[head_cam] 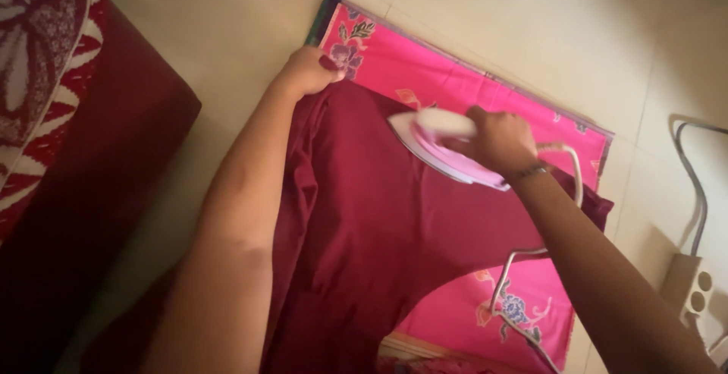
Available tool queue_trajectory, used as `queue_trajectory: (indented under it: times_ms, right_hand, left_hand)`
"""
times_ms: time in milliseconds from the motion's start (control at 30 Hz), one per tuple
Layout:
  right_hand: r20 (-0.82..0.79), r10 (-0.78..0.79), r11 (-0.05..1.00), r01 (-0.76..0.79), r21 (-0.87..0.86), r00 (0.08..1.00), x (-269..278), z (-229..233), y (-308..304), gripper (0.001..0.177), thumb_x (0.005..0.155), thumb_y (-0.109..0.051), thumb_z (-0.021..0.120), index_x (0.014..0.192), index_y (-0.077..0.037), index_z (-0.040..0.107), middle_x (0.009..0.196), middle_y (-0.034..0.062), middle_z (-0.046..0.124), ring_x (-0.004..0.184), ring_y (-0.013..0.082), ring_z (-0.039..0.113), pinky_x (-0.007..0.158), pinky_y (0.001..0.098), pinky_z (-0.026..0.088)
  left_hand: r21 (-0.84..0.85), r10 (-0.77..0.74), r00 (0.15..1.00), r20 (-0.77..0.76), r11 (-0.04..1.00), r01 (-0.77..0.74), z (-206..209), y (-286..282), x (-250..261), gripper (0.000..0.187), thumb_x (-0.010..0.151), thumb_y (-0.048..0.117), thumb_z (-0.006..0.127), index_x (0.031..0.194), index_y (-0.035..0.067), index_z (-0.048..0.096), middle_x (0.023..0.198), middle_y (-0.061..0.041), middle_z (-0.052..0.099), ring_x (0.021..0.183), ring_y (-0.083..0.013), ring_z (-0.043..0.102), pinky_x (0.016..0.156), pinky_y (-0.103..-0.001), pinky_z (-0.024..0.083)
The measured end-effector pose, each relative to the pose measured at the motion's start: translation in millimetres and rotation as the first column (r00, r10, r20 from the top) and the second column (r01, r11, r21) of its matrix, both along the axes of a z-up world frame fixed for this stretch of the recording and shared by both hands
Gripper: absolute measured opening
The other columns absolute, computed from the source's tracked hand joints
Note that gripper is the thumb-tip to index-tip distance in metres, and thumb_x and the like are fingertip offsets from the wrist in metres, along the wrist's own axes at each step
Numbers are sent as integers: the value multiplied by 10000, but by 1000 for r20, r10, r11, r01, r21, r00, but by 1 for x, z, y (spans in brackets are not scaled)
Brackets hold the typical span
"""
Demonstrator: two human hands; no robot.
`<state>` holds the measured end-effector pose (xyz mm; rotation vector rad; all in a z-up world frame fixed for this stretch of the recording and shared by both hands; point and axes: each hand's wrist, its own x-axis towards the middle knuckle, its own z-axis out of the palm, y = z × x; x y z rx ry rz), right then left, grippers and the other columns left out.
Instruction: Ironing a maroon-colored garment on a small board placed on the floor.
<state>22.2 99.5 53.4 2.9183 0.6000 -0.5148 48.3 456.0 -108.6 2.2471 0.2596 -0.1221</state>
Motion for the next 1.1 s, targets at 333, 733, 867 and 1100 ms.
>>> queue_trajectory:
  times_ms: [333, 733, 867, 1100]
  right_hand:
    - [113, 122, 985, -134, 111, 986, 14, -14, 77, 669, 809, -681, 744, 1126, -95, 688, 895, 157, 752, 808, 325, 744, 705, 479, 591]
    - [10, -229, 974, 229, -5, 973, -36, -9, -59, 725, 834, -726, 674, 1169, -83, 680, 864, 166, 764, 720, 290, 774, 623, 444, 622]
    - [102, -97, 994, 101, -31, 990, -79, -31, -84, 663, 860, -693, 668, 1189, -118, 698, 802, 129, 749, 641, 253, 758, 552, 421, 610]
    - [37, 166, 986, -166, -5, 985, -199, -57, -96, 736, 703, -713, 702, 1219, -188, 702, 655, 122, 740, 505, 276, 706, 460, 439, 564]
  left_hand:
    - [-303, -128, 934, -333, 953, 22, 60, 12, -55, 685, 766, 560, 783, 1262, 94, 709, 1238, -145, 734, 1119, -268, 697, 985, -377, 514]
    - [-286, -180, 832, -525, 958, 27, 64, 18, -123, 769, 688, 419, 817, 1325, 8, 691, 1400, -180, 681, 1304, -304, 613, 1079, -440, 458]
    - [-436, -144, 820, -554, 890, -138, 31, 17, -119, 729, 830, 354, 771, 1398, -35, 529, 1468, -181, 548, 1390, -317, 504, 1100, -490, 428]
    - [-269, -64, 860, -506, 959, -87, 55, 10, -123, 680, 819, 327, 799, 1365, -22, 592, 1362, -215, 625, 1270, -332, 591, 1034, -461, 483]
